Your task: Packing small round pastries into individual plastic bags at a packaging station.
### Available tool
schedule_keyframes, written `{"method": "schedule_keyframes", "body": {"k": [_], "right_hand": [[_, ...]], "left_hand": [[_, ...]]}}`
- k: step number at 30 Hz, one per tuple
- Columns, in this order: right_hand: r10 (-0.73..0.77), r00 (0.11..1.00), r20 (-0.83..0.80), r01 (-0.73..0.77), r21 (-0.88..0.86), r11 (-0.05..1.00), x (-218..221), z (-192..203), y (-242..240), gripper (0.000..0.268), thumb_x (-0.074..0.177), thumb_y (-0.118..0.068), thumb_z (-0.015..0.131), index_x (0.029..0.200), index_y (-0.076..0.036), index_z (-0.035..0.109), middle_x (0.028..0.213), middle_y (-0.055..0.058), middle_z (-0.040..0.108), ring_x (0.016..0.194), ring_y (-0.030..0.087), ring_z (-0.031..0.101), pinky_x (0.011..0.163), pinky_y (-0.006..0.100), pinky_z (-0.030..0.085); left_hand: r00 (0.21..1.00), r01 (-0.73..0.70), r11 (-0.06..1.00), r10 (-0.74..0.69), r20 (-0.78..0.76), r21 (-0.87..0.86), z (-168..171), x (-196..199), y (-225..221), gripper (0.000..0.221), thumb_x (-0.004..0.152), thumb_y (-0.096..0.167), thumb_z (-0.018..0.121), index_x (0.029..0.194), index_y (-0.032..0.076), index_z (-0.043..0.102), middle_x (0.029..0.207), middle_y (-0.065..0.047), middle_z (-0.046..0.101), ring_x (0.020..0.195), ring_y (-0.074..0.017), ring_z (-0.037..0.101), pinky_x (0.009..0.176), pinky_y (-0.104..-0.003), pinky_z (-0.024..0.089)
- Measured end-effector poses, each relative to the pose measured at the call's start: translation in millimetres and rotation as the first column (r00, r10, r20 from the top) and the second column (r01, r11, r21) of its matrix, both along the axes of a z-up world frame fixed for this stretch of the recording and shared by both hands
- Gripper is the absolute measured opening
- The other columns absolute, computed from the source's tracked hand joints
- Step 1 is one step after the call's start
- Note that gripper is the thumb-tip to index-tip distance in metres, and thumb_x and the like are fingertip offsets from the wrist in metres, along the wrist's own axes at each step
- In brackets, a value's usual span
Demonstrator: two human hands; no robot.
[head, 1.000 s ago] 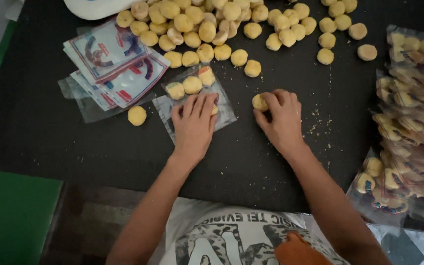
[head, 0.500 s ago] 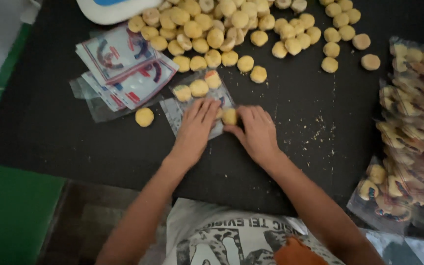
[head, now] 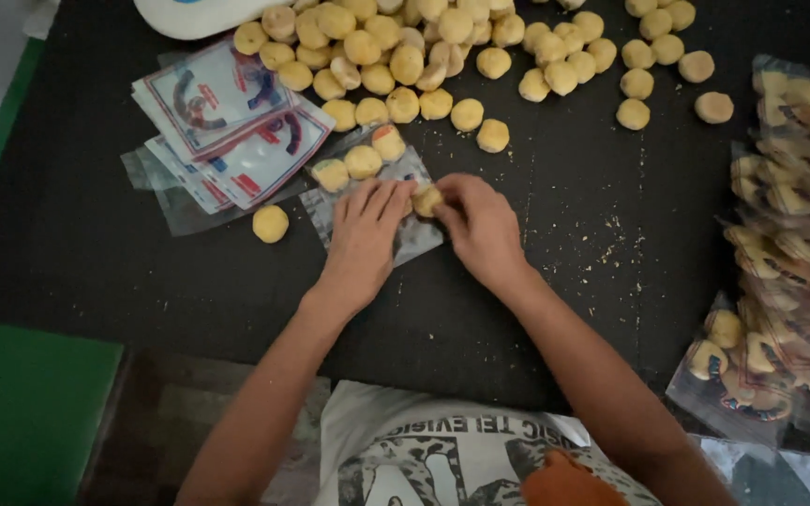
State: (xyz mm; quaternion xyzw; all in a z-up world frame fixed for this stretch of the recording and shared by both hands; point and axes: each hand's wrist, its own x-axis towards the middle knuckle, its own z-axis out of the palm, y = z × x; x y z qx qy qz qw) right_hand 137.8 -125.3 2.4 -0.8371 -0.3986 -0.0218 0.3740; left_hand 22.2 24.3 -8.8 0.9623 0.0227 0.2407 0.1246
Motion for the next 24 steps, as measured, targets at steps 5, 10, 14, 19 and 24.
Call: {"method": "schedule_keyframes", "body": {"k": [5,10,14,19,24], "right_hand": [[0.049,0.999,-0.019,-0.049,-0.016,0.999,10,-11,2,0.012,0.09,-0.017,0.069,0.1,-0.013,0.063,0.082,0.008,0.063,0.078,0.036,0.065,0.072,0.045,0.05],[0.071,0.997,0.024,-0.07,-0.033,0.997,14,-19,7,0.006,0.093,-0.018,0.065,0.089,-0.014,0.062,0.075,0.005,0.061,0.077,0.032,0.065,0.067,0.04,0.05],[0.107,0.992,0.066,-0.099,-0.12,0.988,1,-16,-3,0.012,0.094,-0.021,0.055,0.087,-0.013,0.059,0.074,0.007,0.059,0.075,0.033,0.062,0.062,0.041,0.048],[0.105,0.945,0.309,-0.032,-0.232,0.972,-11,-28,-25,0.009,0.086,-0.02,0.059,0.09,-0.012,0.06,0.08,0.004,0.06,0.08,0.031,0.061,0.063,0.039,0.048],[0.098,0.836,0.539,0.105,-0.334,0.937,-28,1,-12,0.038,0.07,-0.032,0.066,0.104,-0.015,0.061,0.097,0.005,0.057,0.09,0.028,0.055,0.067,0.041,0.043]], "left_hand": [[0.994,-0.054,0.994,0.044,0.104,0.096,-15,16,-3,0.053,0.096,0.041,0.06,0.141,0.016,0.047,0.125,-0.001,0.057,0.123,-0.0191,0.044,0.096,-0.042,0.03],[0.991,0.018,0.963,0.019,0.135,-0.27,34,12,-20,0.034,0.103,0.028,0.053,0.132,0.009,0.054,0.117,-0.003,0.061,0.113,-0.0212,0.051,0.097,-0.041,0.034],[0.998,-0.061,0.985,0.066,0.023,-0.164,16,10,-19,0.027,0.102,0.026,0.054,0.126,0.013,0.058,0.13,0.0,0.056,0.119,-0.0191,0.044,0.102,-0.041,0.027],[0.989,-0.14,0.985,0.134,-0.065,-0.102,4,27,-36,0.033,0.101,0.034,0.056,0.128,0.014,0.056,0.132,-0.002,0.052,0.126,-0.022,0.04,0.104,-0.049,0.026],[0.941,-0.192,0.974,0.218,-0.258,0.124,-6,4,-17,0.056,0.082,0.051,0.067,0.127,0.021,0.054,0.145,-0.005,0.035,0.139,-0.0305,0.02,0.097,-0.066,0.02]]}}
